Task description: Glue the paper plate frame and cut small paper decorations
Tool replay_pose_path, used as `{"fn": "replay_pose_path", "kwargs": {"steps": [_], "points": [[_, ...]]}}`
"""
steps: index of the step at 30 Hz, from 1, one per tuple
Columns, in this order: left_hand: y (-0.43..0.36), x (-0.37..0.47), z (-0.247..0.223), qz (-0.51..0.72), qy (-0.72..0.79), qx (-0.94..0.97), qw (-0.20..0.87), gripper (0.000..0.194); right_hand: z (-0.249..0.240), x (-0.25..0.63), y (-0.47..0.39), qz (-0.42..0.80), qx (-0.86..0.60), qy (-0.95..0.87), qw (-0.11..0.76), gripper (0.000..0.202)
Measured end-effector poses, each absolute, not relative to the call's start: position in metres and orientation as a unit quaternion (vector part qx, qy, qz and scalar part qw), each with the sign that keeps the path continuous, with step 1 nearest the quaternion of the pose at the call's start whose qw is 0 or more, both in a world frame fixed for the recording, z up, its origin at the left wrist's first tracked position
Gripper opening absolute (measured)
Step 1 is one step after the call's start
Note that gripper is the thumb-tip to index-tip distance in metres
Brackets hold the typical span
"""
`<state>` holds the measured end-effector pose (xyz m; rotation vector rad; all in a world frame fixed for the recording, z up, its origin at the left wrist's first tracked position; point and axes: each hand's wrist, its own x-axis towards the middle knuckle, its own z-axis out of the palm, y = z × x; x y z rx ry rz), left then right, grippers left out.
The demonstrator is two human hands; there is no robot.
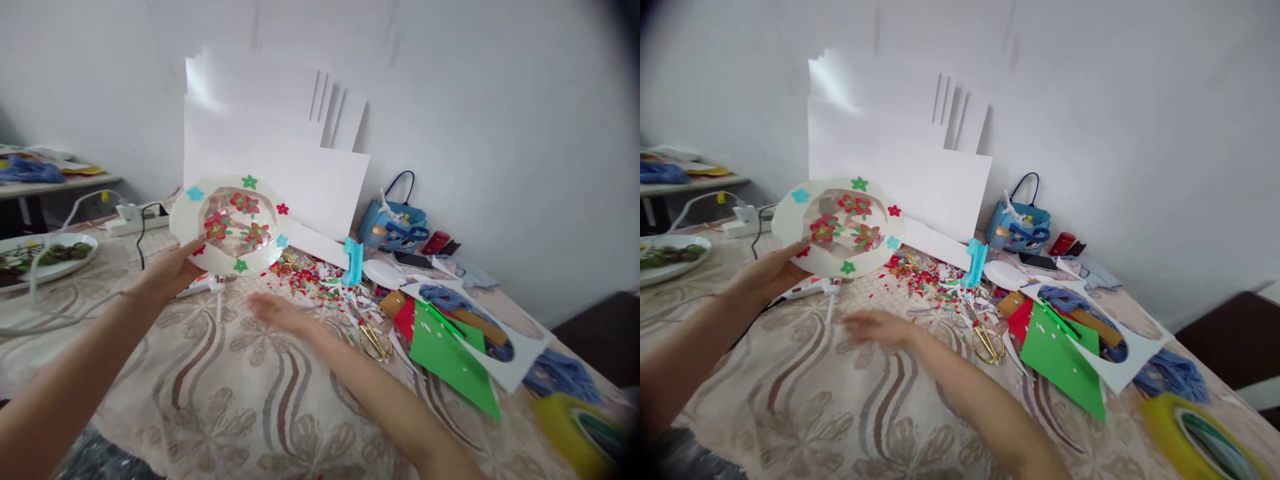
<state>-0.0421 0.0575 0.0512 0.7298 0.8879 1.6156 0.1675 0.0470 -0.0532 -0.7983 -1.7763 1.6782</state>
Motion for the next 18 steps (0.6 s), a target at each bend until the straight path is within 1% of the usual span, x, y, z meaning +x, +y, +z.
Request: {"fn": "replay_pose_path", "kwargs": {"steps": [1,3,5,7,9,12,15,18], "points": [[0.057,-0.042,0.052,0.682,0.374,0.307,0.548,0.027,-0.053,0.171,0.058,0.583,-0.350,-0.646,0.347,0.031],[0.056,-0.042,0.052,0.682,0.371,0.307,0.550,0.028,-0.050,0.186,0.083,0.529,-0.402,-0.614,0.427,0.027],[0.055,-0.042,0.051,0.680,0.368,0.310,0.554,0.028,-0.046,0.205,0.102,0.480,-0.435,-0.581,0.494,0.029],[0.056,-0.041,0.049,0.674,0.364,0.315,0.561,0.027,-0.042,0.220,0.110,0.445,-0.446,-0.561,0.537,0.029],[0.059,-0.039,0.045,0.666,0.363,0.318,0.569,0.026,-0.034,0.229,0.109,0.420,-0.445,-0.557,0.561,0.029],[0.062,-0.033,0.038,0.655,0.371,0.313,0.579,0.024,-0.018,0.232,0.107,0.389,-0.443,-0.562,0.580,0.035],[0.063,-0.025,0.033,0.644,0.380,0.307,0.588,0.021,-0.002,0.230,0.111,0.364,-0.443,-0.571,0.587,0.040],[0.060,-0.019,0.032,0.636,0.385,0.305,0.596,0.018,0.005,0.231,0.115,0.351,-0.444,-0.581,0.586,0.040]]}}
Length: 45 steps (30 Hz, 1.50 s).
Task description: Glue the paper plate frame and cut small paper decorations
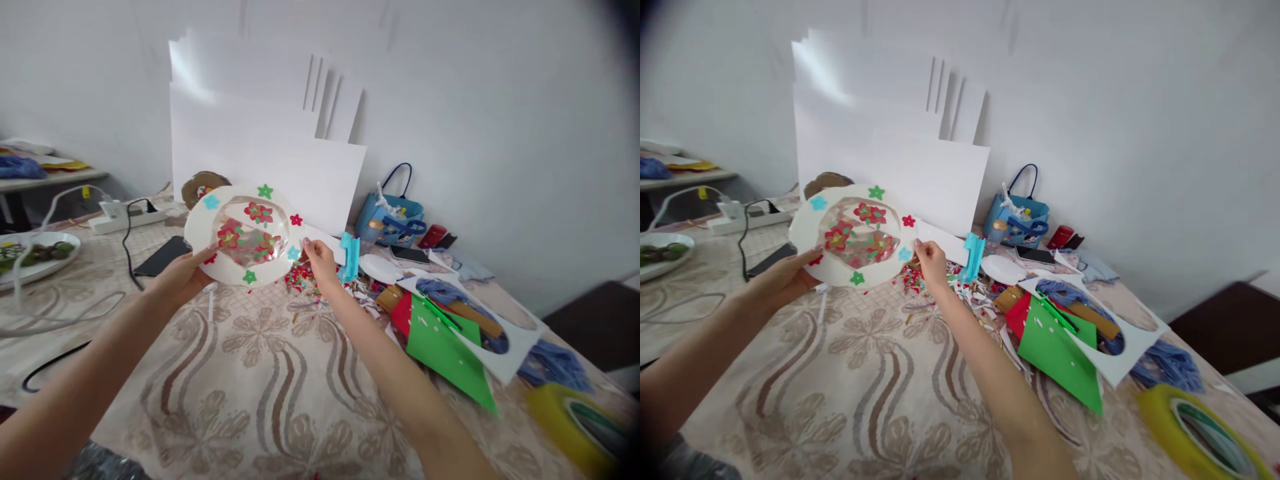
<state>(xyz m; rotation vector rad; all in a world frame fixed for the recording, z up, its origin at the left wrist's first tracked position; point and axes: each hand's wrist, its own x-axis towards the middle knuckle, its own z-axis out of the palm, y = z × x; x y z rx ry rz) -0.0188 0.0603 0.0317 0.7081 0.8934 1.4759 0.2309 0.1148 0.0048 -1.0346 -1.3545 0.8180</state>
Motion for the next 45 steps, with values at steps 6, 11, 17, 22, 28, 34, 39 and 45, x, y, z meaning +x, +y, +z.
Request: {"fn": "replay_pose_path", "kwargs": {"steps": [6,11,17,22,28,34,39,45], "points": [[0.058,-0.015,0.032,0.634,0.382,0.305,0.599,0.019,-0.004,0.240,0.110,0.356,-0.449,-0.561,0.597,0.039],[0.058,-0.015,0.033,0.634,0.375,0.312,0.599,0.021,-0.011,0.234,0.086,0.350,-0.446,-0.553,0.610,0.038],[0.056,-0.010,0.033,0.635,0.372,0.315,0.599,0.024,-0.014,0.210,0.039,0.298,-0.399,-0.670,0.550,0.032],[0.053,-0.005,0.033,0.629,0.374,0.317,0.604,0.019,-0.007,0.202,0.015,0.029,-0.380,-0.864,0.327,0.043],[0.052,-0.002,0.033,0.631,0.373,0.322,0.599,0.016,-0.011,0.204,0.017,-0.071,-0.457,-0.862,0.207,0.054],[0.051,0.001,0.030,0.627,0.367,0.328,0.604,0.017,-0.016,0.204,0.016,-0.091,-0.428,-0.879,0.189,0.055],[0.049,0.003,0.031,0.631,0.363,0.330,0.601,0.018,-0.016,0.201,0.015,-0.112,-0.472,-0.855,0.183,0.054],[0.049,0.003,0.033,0.646,0.371,0.309,0.591,0.014,-0.022,0.198,0.014,-0.083,-0.448,-0.872,0.181,0.056]]}}
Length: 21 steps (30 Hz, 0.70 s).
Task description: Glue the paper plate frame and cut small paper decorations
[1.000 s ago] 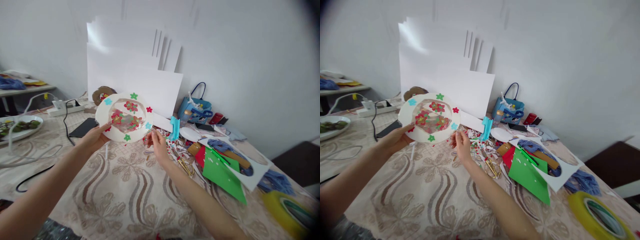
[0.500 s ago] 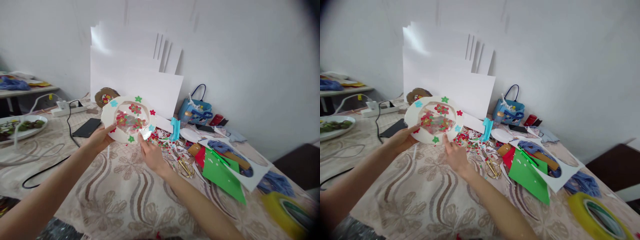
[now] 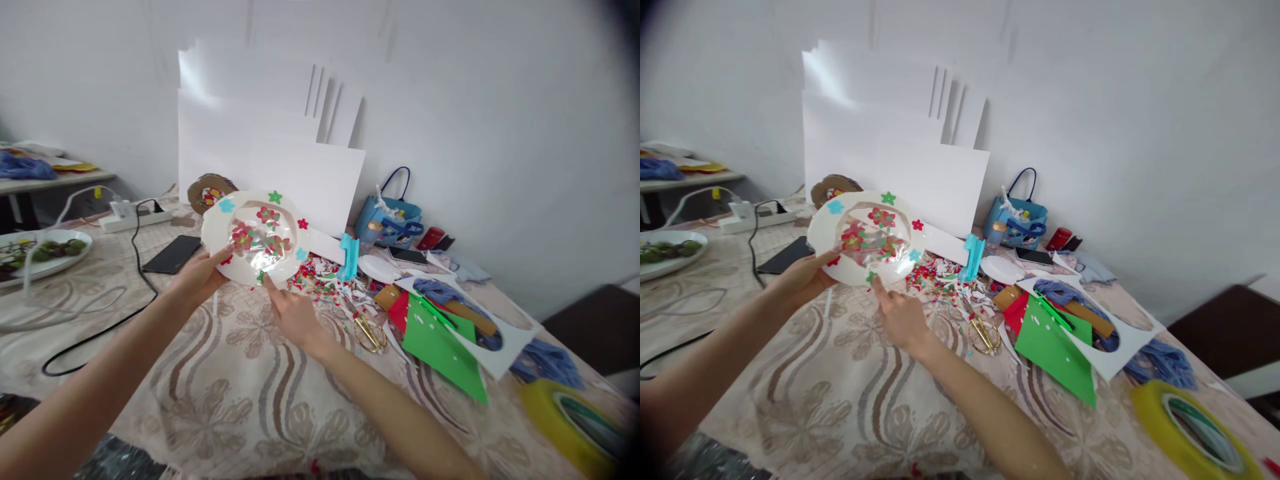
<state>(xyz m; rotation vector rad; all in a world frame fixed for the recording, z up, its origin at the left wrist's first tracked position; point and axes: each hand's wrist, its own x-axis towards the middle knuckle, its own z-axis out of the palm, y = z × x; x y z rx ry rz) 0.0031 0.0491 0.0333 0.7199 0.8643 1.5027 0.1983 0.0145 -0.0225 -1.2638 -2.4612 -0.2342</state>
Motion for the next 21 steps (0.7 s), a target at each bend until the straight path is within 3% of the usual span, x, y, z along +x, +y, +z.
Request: {"fn": "replay_pose_path", "kwargs": {"steps": [4,21], "points": [[0.048,0.005,0.031,0.652,0.368,0.311,0.586,0.014,-0.027,0.194,0.013,-0.044,-0.460,-0.858,0.223,0.056],[0.036,0.013,0.032,0.673,0.347,0.316,0.572,0.015,-0.034,0.185,0.004,-0.023,-0.443,-0.868,0.224,0.056]]}}
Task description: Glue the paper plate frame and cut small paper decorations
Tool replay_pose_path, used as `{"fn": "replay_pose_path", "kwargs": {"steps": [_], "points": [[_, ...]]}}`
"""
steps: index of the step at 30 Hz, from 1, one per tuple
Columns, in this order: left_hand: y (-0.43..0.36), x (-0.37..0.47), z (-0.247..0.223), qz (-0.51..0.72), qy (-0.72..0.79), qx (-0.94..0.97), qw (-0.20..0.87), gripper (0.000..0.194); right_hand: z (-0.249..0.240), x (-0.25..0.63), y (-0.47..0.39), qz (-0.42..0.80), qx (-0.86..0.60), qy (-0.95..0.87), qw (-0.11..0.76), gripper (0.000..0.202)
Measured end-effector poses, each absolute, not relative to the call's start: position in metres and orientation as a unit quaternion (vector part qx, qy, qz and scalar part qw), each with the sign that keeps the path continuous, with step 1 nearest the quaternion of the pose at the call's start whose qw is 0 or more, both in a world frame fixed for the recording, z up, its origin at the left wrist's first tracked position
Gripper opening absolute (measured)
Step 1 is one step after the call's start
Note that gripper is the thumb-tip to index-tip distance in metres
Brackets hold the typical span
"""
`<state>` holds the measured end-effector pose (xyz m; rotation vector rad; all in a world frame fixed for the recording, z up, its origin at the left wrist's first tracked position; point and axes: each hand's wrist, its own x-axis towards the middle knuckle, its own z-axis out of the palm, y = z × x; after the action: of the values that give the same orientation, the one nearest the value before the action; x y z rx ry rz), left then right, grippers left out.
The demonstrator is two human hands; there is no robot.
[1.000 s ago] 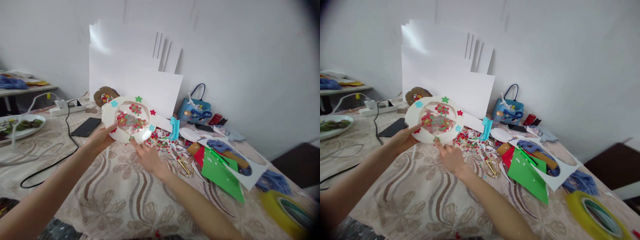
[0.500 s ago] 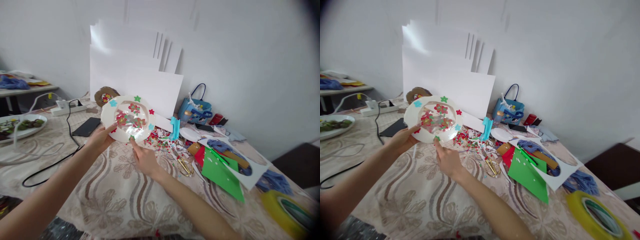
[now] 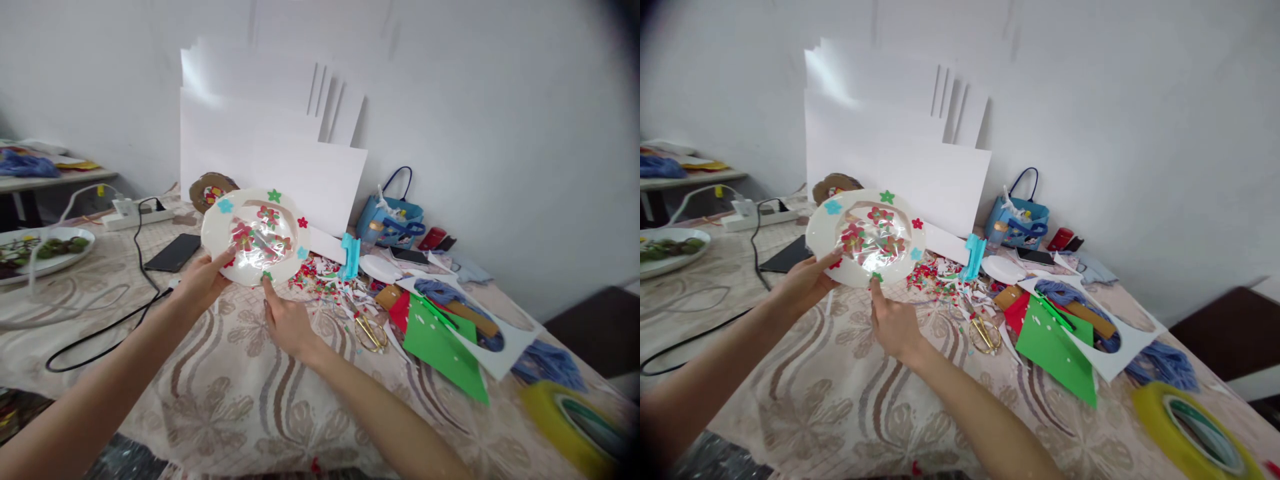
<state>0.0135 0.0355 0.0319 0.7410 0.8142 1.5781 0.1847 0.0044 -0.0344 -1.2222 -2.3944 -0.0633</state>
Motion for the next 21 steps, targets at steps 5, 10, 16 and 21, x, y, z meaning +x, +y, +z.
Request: {"fn": "replay_pose_path", "kwargs": {"steps": [5,10,16,21], "points": [[0.0348,0.0139,0.0309,0.677,0.355,0.313,0.563,0.014,-0.0346,0.1827,0.0029,-0.019,-0.465,-0.855,0.229,0.056],[0.0344,0.0141,0.0276,0.677,0.362,0.317,0.557,0.011,-0.0328,0.1808,0.0006,-0.017,-0.499,-0.838,0.218,0.059],[0.0324,0.0130,0.0272,0.680,0.364,0.319,0.550,0.012,-0.0374,0.1828,0.0007,-0.023,-0.469,-0.855,0.221,0.062],[0.0319,0.0124,0.0288,0.673,0.367,0.313,0.560,0.011,-0.0396,0.1854,0.0043,-0.018,-0.474,-0.852,0.222,0.063]]}}
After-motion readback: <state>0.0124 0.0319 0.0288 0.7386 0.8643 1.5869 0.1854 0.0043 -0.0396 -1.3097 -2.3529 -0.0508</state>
